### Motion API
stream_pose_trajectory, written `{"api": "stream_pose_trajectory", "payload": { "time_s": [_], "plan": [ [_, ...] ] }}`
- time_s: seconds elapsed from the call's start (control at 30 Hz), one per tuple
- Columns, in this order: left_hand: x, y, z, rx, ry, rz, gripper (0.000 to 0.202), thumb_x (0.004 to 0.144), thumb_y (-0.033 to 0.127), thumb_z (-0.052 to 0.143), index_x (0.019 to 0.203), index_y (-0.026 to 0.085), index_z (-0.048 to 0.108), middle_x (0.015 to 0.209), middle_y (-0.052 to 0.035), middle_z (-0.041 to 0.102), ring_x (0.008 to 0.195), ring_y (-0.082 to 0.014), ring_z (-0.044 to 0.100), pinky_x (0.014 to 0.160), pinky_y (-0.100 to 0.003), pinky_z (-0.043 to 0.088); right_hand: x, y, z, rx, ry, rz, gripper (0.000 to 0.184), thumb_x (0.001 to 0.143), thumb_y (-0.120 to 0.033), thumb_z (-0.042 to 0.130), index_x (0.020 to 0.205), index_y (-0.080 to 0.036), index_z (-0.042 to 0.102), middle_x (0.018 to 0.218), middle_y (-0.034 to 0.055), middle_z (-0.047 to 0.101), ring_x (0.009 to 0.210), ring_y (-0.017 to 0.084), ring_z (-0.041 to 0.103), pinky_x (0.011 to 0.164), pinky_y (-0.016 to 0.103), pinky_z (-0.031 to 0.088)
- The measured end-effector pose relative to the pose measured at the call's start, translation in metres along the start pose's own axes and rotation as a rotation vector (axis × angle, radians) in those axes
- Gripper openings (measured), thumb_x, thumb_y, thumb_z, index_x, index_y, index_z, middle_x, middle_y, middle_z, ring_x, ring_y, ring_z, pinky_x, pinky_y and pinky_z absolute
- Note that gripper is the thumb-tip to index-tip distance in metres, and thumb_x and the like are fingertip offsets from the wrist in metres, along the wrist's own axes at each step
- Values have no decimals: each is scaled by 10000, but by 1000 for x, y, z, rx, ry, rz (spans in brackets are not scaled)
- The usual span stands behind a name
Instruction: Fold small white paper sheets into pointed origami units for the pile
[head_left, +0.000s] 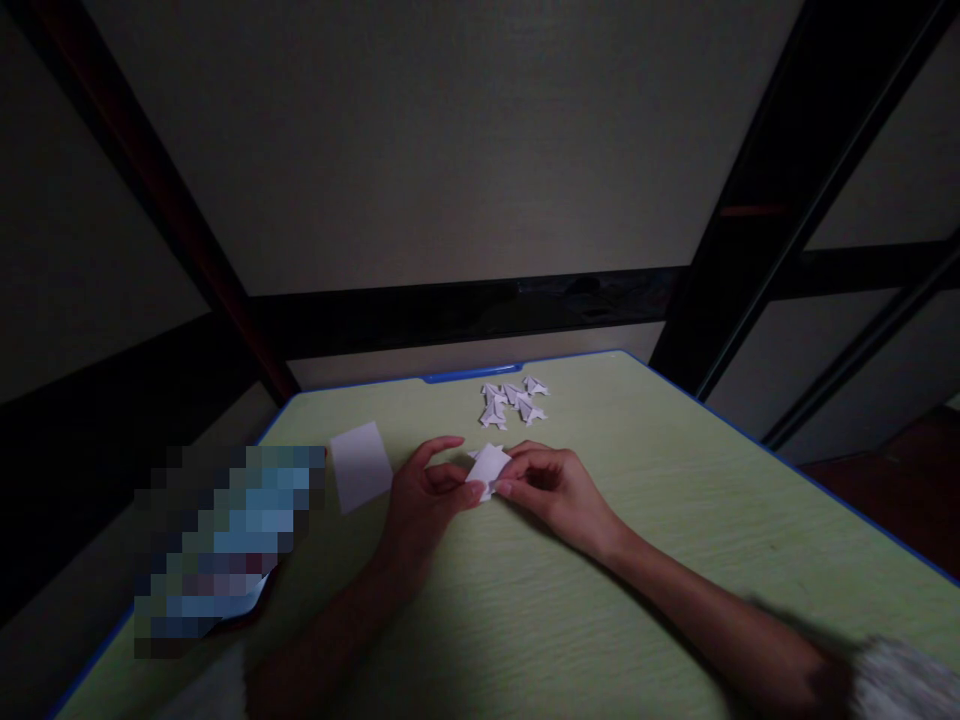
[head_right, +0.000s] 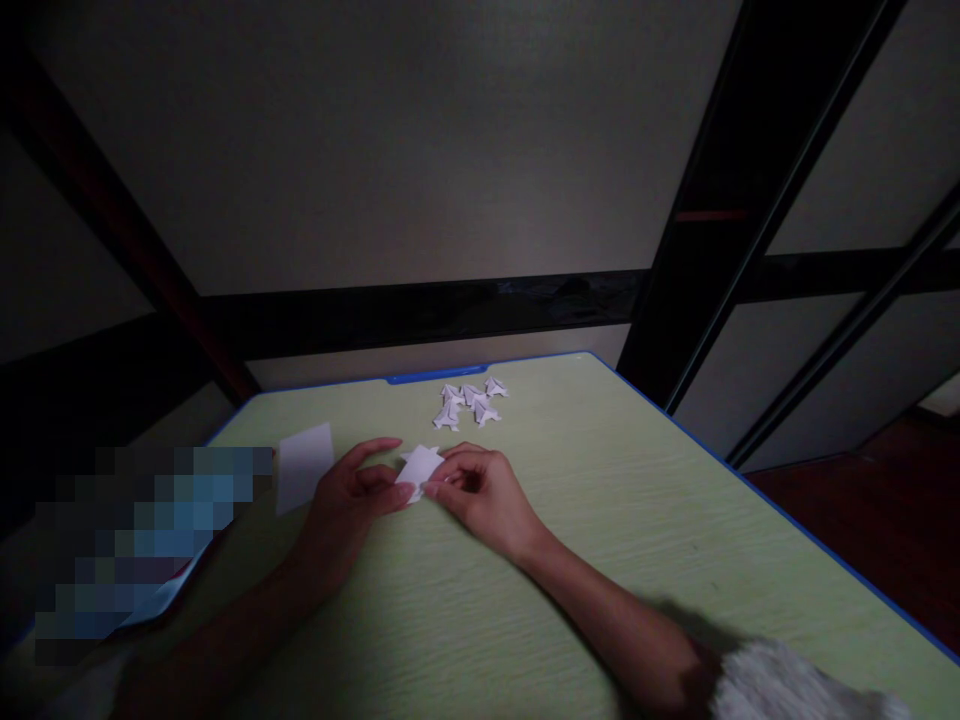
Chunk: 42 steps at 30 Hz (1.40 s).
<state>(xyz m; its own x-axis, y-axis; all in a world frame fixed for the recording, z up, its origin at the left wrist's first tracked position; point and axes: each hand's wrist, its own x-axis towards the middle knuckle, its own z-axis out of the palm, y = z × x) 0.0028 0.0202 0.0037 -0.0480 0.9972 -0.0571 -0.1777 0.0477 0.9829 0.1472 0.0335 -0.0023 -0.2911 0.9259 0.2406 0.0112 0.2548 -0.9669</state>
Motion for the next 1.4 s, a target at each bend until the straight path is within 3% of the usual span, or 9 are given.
{"api": "stream_pose_trajectory", "payload": {
  "time_s": [0.17,0.5,0.7,0.97,1.17,1.4],
  "plan": [
    [-2,2,2,-3,-26,-4,496,454,108,685,907,152,490,479,68,576,444,-79,526,473,-169,387,-1,-1,1,35,18,88,97,604,-201,613,558,-133,561,586,-11,506,544,87,449,499,228,344],
    [0,-1,1,-61,-116,-88,486,517,154,677,961,148,482,537,32,626,522,-112,587,556,-219,464,-2,-2,3,85,73,148,115,584,-201,615,532,-127,544,539,-18,526,491,70,434,483,217,331],
    [-2,2,5,88,-126,-103,526,508,158,684,983,134,460,525,0,649,516,-149,614,527,-234,477,-3,-3,4,120,81,172,164,568,-226,634,506,-131,516,503,-32,514,460,61,421,472,214,323],
    [-5,4,5,112,-87,-33,487,528,166,665,969,128,462,504,12,634,482,-141,602,489,-211,464,-1,1,6,198,59,205,201,545,-262,668,510,-127,524,491,-34,515,456,61,425,471,213,318],
    [-1,2,0,79,-26,26,498,519,178,677,970,126,470,460,42,597,447,-119,578,467,-184,440,2,-2,3,437,118,262,215,579,-310,651,606,-138,526,625,-10,554,564,74,494,541,212,372],
    [-4,3,2,78,-39,83,521,518,177,683,983,145,450,511,36,610,462,-126,582,494,-214,463,4,-4,2,343,52,338,284,533,-314,687,589,-141,470,550,-27,512,499,62,439,500,207,318]
  ]
}}
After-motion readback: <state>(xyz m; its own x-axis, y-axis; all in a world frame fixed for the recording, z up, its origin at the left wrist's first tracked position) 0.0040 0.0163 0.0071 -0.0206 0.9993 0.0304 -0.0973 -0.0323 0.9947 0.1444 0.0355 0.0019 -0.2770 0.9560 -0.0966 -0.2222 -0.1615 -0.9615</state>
